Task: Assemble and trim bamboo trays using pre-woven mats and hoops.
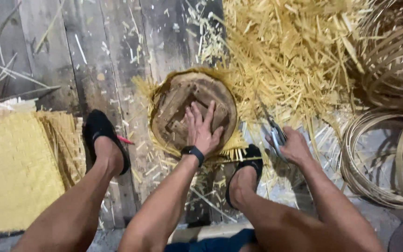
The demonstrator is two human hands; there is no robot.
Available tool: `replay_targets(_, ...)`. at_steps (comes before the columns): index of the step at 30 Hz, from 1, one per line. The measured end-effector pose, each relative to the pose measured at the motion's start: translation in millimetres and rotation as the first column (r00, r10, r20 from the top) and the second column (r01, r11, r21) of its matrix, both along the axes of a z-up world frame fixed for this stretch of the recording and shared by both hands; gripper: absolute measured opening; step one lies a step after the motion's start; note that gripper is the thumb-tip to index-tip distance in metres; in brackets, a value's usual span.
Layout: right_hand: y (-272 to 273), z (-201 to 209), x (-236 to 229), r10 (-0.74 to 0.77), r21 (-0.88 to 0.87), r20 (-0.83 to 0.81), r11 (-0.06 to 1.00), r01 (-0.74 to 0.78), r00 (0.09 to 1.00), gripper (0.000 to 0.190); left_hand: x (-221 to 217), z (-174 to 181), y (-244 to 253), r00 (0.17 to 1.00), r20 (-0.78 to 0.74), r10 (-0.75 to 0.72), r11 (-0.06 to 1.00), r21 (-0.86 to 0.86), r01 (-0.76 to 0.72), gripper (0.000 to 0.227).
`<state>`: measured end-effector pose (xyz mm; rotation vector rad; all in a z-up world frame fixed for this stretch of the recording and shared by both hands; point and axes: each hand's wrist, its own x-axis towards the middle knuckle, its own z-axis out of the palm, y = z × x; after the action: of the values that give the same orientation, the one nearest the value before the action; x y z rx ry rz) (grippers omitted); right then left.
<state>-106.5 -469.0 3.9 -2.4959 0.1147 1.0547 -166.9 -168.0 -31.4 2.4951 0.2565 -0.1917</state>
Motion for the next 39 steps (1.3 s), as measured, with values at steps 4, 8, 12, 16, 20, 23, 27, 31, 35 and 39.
replay_targets(4,34,-9,10,0.167,0.025,0.228,0.984,-0.177,0.959,0.069,5,3,4,1.0,-0.014,-0.019,0.999,-0.047,0.018,0.093)
replay_targets(8,71,-17,24,0.291,-0.123,0.251,0.956,-0.267,0.923,0.071,0,-15,7,0.998,-0.038,-0.049,0.999,0.017,0.05,0.088)
replay_targets(12,70,-5,32,0.269,-0.183,0.209,0.955,-0.233,0.94,0.061,5,0,9,0.991,-0.107,-0.083,0.996,-0.023,0.081,0.092)
replay_targets(16,65,-31,45,0.343,-0.202,0.481,0.939,-0.279,0.807,0.06,3,10,9,0.99,-0.119,-0.078,0.997,-0.035,0.074,0.096)
replay_targets(20,81,-52,58,0.335,-0.238,0.627,0.942,-0.237,0.703,0.055,1,9,11,0.993,-0.044,-0.108,0.994,-0.016,0.108,0.099)
replay_targets(23,61,-37,58,0.358,-0.249,0.471,0.931,-0.268,0.806,0.053,1,19,21,0.981,-0.051,-0.187,0.982,-0.001,0.188,0.101)
replay_targets(27,32,-32,41,0.41,-0.314,0.315,0.896,-0.313,0.856,0.063,-16,31,29,0.905,-0.162,-0.394,0.917,-0.01,0.398,0.1)
replay_targets(31,69,-32,61,0.44,-0.325,0.545,0.895,-0.304,0.713,0.065,-2,32,34,0.904,-0.097,-0.416,0.908,0.011,0.419,0.101)
replay_targets(35,60,-33,58,0.487,-0.34,0.512,0.871,-0.353,0.708,0.065,1,42,37,0.823,-0.282,-0.493,0.852,0.032,0.522,0.109)
replay_targets(39,29,-45,49,0.483,-0.302,0.551,0.876,-0.377,0.681,0.067,-4,31,26,0.913,-0.224,-0.341,0.928,-0.231,0.29,0.117)
